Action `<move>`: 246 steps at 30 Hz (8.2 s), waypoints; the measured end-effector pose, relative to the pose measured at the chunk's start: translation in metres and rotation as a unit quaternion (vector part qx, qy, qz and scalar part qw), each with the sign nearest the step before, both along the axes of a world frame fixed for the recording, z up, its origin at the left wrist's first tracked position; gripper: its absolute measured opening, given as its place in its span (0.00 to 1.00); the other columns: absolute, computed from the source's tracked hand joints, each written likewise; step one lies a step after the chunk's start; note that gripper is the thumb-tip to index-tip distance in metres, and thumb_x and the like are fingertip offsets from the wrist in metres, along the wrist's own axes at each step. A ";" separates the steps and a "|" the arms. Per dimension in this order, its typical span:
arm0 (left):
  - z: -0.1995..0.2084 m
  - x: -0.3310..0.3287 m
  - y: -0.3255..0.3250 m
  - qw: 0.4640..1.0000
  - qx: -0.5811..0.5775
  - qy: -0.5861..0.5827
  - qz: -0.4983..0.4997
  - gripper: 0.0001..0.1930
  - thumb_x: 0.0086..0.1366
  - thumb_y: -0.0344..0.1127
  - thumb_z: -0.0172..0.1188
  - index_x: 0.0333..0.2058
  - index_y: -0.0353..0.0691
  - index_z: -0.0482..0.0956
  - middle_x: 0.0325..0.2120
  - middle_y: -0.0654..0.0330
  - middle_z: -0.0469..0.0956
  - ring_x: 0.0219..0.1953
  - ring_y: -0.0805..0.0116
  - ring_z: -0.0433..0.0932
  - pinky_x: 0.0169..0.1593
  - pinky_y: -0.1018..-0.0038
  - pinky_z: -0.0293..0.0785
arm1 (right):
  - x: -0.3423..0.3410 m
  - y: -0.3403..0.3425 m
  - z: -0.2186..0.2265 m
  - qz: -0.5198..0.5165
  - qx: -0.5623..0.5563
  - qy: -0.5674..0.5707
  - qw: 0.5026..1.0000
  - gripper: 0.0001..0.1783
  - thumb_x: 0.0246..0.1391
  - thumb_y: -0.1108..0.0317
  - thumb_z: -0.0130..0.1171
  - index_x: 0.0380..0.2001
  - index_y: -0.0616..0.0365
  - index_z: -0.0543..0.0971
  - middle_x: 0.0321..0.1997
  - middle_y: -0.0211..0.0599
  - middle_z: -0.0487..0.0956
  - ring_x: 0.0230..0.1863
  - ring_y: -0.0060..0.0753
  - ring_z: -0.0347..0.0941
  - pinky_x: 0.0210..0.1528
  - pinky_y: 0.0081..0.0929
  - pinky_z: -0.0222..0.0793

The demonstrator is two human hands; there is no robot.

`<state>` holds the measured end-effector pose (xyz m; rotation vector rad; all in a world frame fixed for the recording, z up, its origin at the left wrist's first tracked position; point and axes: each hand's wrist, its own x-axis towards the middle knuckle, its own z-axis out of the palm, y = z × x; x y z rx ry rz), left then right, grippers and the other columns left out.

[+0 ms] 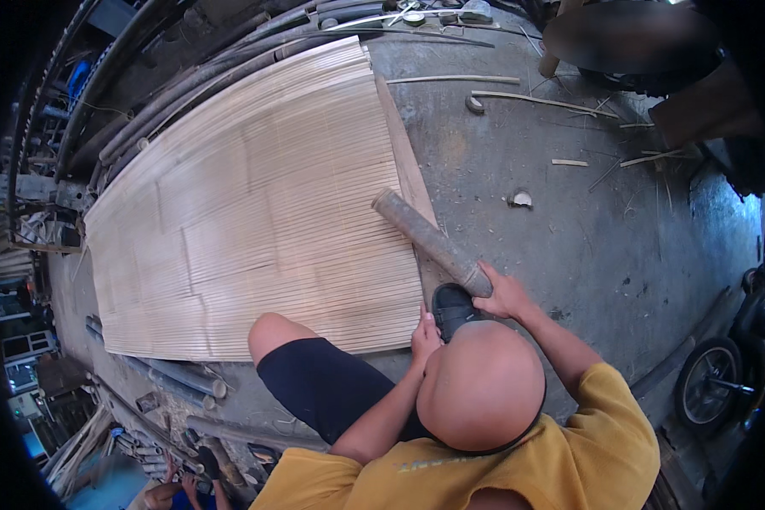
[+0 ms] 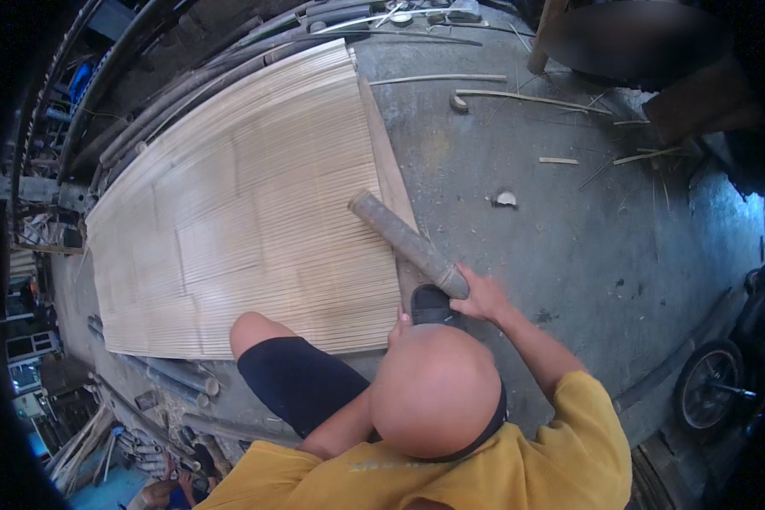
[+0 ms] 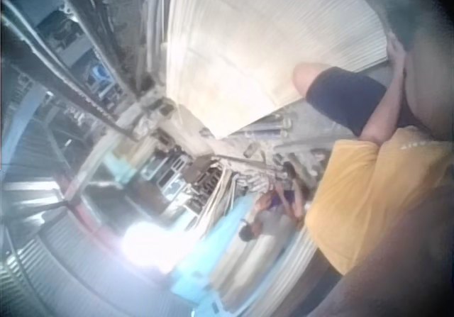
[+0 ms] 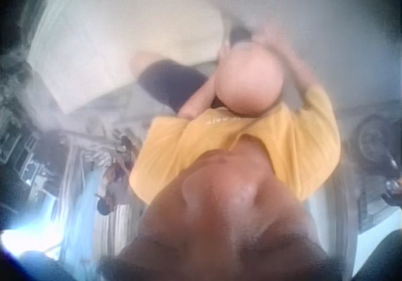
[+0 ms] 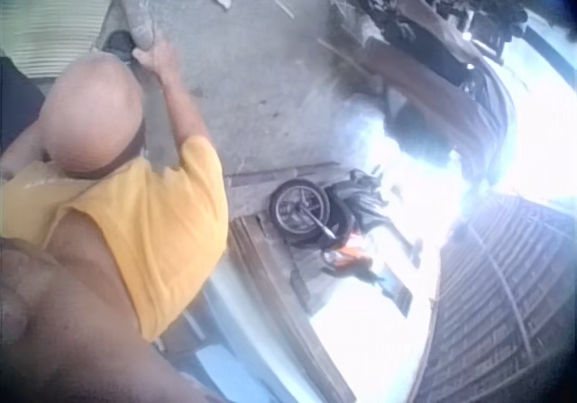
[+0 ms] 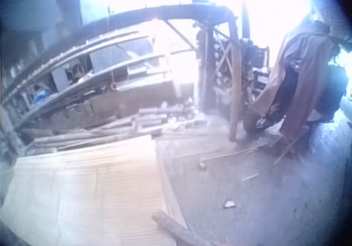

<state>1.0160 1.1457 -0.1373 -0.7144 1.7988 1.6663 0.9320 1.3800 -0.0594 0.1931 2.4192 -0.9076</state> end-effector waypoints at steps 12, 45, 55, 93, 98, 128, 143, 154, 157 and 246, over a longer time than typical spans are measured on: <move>0.148 -0.107 -0.078 0.955 0.205 -0.199 0.084 0.26 0.74 0.64 0.47 0.32 0.45 0.70 0.22 0.63 0.73 0.17 0.74 0.71 0.18 0.76 0.70 | -0.043 0.019 -0.025 -0.204 -0.017 0.114 0.972 0.54 0.43 0.50 0.71 0.71 0.60 0.62 0.61 0.63 0.76 0.61 0.61 0.75 0.63 0.44 0.70; 0.166 -0.194 -0.132 0.834 0.460 0.080 0.294 0.30 0.74 0.66 0.44 0.41 0.40 0.71 0.25 0.62 0.71 0.31 0.69 0.74 0.40 0.68 0.77 | -0.096 -0.182 0.058 0.068 -0.519 -0.154 0.838 0.14 0.69 0.67 0.57 0.51 0.65 0.76 0.36 0.32 0.79 0.36 0.22 0.75 0.42 0.26 0.77; 0.152 -0.196 -0.132 0.808 0.325 0.220 0.439 0.23 0.75 0.50 0.56 0.60 0.50 0.60 0.35 0.61 0.72 0.36 0.69 0.74 0.46 0.61 0.77 | -0.085 -0.191 0.064 0.082 -0.595 -0.201 0.774 0.14 0.70 0.63 0.39 0.29 0.56 0.66 0.29 0.31 0.66 0.32 0.27 0.64 0.41 0.29 0.68; 0.152 -0.116 -0.123 0.844 -0.358 0.400 0.000 0.37 0.67 0.56 0.64 0.60 0.31 0.62 0.56 0.46 0.64 0.59 0.55 0.65 0.64 0.58 0.61 | -0.137 -0.173 0.064 0.079 -0.092 0.297 0.947 0.15 0.71 0.60 0.48 0.38 0.63 0.67 0.26 0.63 0.77 0.33 0.72 0.75 0.35 0.61 0.67; 0.185 -0.173 -0.119 0.709 -0.401 0.368 -0.447 0.40 0.63 0.67 0.61 0.54 0.31 0.70 0.41 0.42 0.78 0.45 0.46 0.79 0.53 0.55 0.73 | -0.134 -0.173 0.083 0.116 -0.146 0.199 0.962 0.15 0.70 0.61 0.49 0.38 0.64 0.69 0.27 0.64 0.78 0.34 0.71 0.76 0.37 0.60 0.68; 0.150 -0.209 -0.107 0.965 0.179 0.169 -0.095 0.18 0.78 0.48 0.49 0.55 0.41 0.67 0.31 0.58 0.77 0.21 0.76 0.75 0.26 0.77 0.76 | -0.128 -0.157 0.102 -0.027 -0.280 0.157 0.947 0.23 0.64 0.61 0.62 0.56 0.64 0.75 0.44 0.51 0.82 0.46 0.48 0.81 0.53 0.40 0.73; 0.161 -0.230 -0.123 0.984 0.142 0.088 -0.056 0.29 0.76 0.63 0.43 0.45 0.40 0.74 0.19 0.63 0.73 0.14 0.80 0.67 0.16 0.79 0.68 | -0.121 -0.118 0.126 0.042 -0.194 0.195 0.960 0.12 0.67 0.62 0.56 0.34 0.60 0.78 0.22 0.51 0.74 0.23 0.51 0.73 0.29 0.40 0.67; 0.204 -0.215 -0.103 0.949 0.219 0.112 -0.197 0.25 0.78 0.56 0.44 0.42 0.38 0.76 0.21 0.64 0.74 0.16 0.82 0.65 0.20 0.81 0.63 | -0.132 -0.058 0.036 0.138 -0.118 0.328 0.927 0.10 0.64 0.60 0.60 0.35 0.55 0.77 0.27 0.44 0.77 0.29 0.50 0.77 0.30 0.43 0.70; 0.205 -0.209 -0.100 0.924 0.215 0.084 -0.303 0.23 0.79 0.54 0.44 0.42 0.39 0.76 0.21 0.65 0.74 0.16 0.83 0.65 0.21 0.82 0.62 | -0.148 -0.059 0.006 0.217 -0.108 0.437 0.867 0.10 0.59 0.59 0.62 0.33 0.51 0.75 0.27 0.40 0.75 0.29 0.47 0.77 0.30 0.44 0.69; 0.158 -0.205 -0.106 0.952 0.222 0.158 -0.136 0.24 0.79 0.55 0.43 0.43 0.36 0.73 0.27 0.61 0.76 0.23 0.76 0.76 0.25 0.76 0.75 | -0.121 -0.112 0.165 0.115 -0.169 0.117 0.972 0.15 0.64 0.58 0.62 0.33 0.60 0.78 0.20 0.51 0.74 0.21 0.48 0.73 0.27 0.40 0.65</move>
